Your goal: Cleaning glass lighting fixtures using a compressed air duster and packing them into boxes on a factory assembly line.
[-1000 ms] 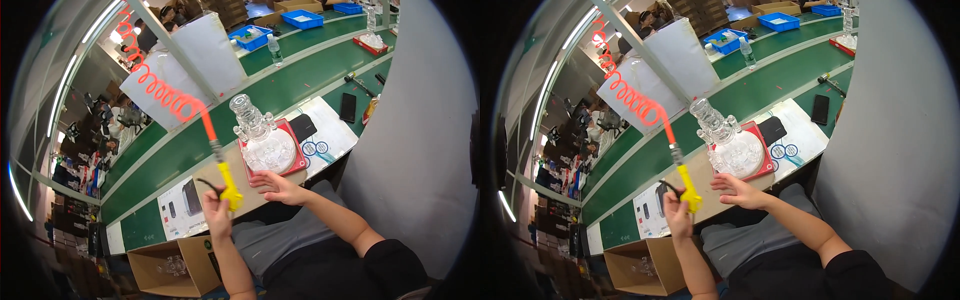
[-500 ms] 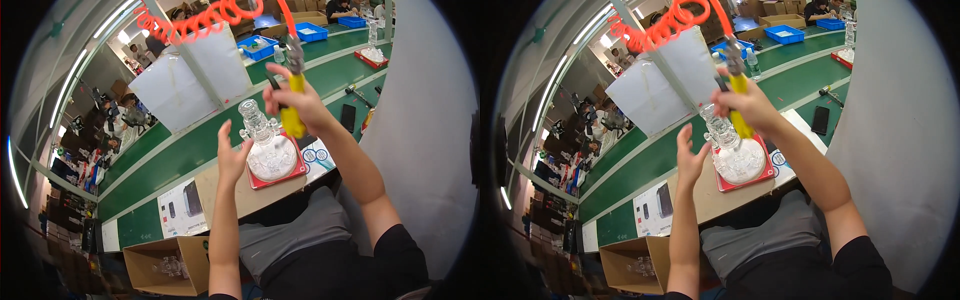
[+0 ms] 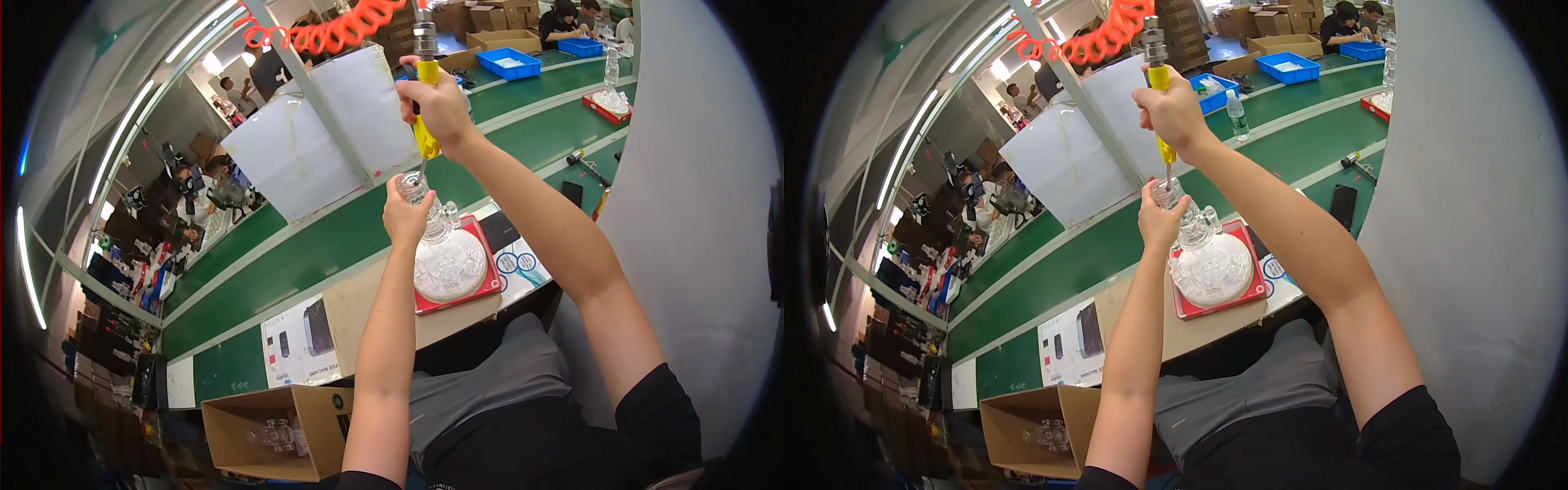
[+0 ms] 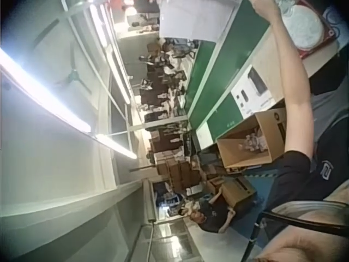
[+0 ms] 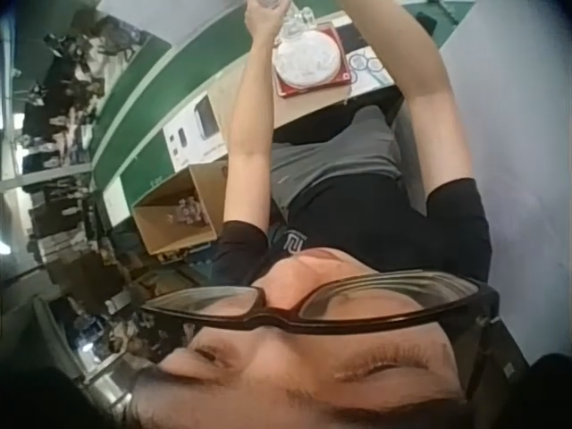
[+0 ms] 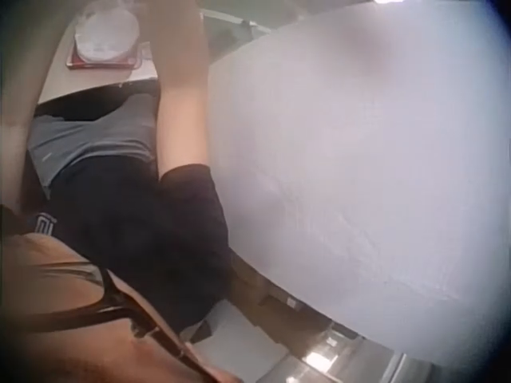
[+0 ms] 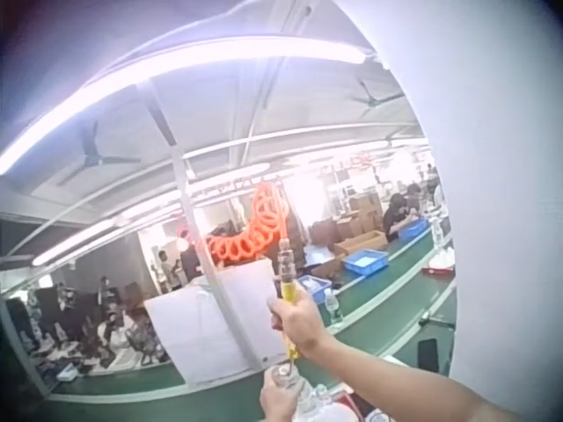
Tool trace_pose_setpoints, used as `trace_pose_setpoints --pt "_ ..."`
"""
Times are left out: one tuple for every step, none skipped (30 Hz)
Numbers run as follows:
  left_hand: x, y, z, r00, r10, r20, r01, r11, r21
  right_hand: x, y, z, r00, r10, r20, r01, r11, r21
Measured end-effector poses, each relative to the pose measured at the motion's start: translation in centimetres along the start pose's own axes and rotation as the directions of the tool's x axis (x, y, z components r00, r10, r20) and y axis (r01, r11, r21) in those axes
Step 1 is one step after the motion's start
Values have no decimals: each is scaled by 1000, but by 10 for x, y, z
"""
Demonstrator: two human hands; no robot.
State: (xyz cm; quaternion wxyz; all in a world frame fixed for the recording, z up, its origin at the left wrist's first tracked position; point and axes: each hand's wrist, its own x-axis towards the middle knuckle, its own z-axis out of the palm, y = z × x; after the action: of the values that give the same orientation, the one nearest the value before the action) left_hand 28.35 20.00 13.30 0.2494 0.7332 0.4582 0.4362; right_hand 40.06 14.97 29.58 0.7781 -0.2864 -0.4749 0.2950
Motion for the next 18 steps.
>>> trace_pose_setpoints --pt "-1 -1 0 1000 -4 -21 4 1000 25 -1 0 3 1000 -13 -2 13 999 -39" --pt "-2 -3 1 999 -7 -42 9 999 50 -3 -1 3 1000 -12 -4 12 999 -37" --pt "-4 0 2 999 -6 -39 8 999 49 -5 -4 2 1000 -2 -23 1 1000 -10" --pt "-7 3 3 998 27 -60 -25 999 41 -6 -7 1 999 10 -42 -9 1000 18" --pt "-10 5 4 995 59 -81 -57 998 34 -5 -10 -1 999 9 -45 -9 1000 16" --pt "-11 6 5 995 60 -82 -57 998 34 -4 -13 -2 1000 -6 -30 6 1000 -6" --pt "-12 6 6 986 129 -102 -121 989 86 -4 -15 -1 1000 -22 -16 21 999 -28" --pt "-13 6 6 973 198 -118 -182 974 139 -7 -15 0 1000 -21 -14 21 999 -29" --pt "-14 8 6 973 197 -118 -180 974 136 -10 -14 -1 1000 -16 4 16 1000 14" --pt "-14 9 5 979 171 -110 -153 976 155 -12 -14 -1 1000 -11 23 10 998 57" --pt "-15 10 5 984 145 -101 -126 977 174 -13 -13 -1 1000 -9 24 8 998 54" --pt "-16 10 4 984 145 -100 -126 977 171 -13 -11 -3 999 11 34 -12 999 37" --pt "-17 10 4 988 121 -98 -103 980 171 -14 -8 -4 999 32 43 -33 999 20" --pt "-18 10 4 991 96 -95 -79 982 171 -16 -5 -7 999 33 43 -34 999 18" --pt "-19 7 2 991 91 -102 -72 982 173 -19 -4 -7 999 36 20 -36 999 22" --pt "-18 4 0 990 111 -92 -97 985 140 -22 -2 -7 999 40 -3 -40 999 27" --pt "-18 1 -1 988 131 -82 -122 987 107 -26 0 -7 1000 28 -5 -28 1000 10" --pt "-20 -2 -1 989 126 -83 -117 987 108 -29 0 -9 999 32 -3 -32 999 11"
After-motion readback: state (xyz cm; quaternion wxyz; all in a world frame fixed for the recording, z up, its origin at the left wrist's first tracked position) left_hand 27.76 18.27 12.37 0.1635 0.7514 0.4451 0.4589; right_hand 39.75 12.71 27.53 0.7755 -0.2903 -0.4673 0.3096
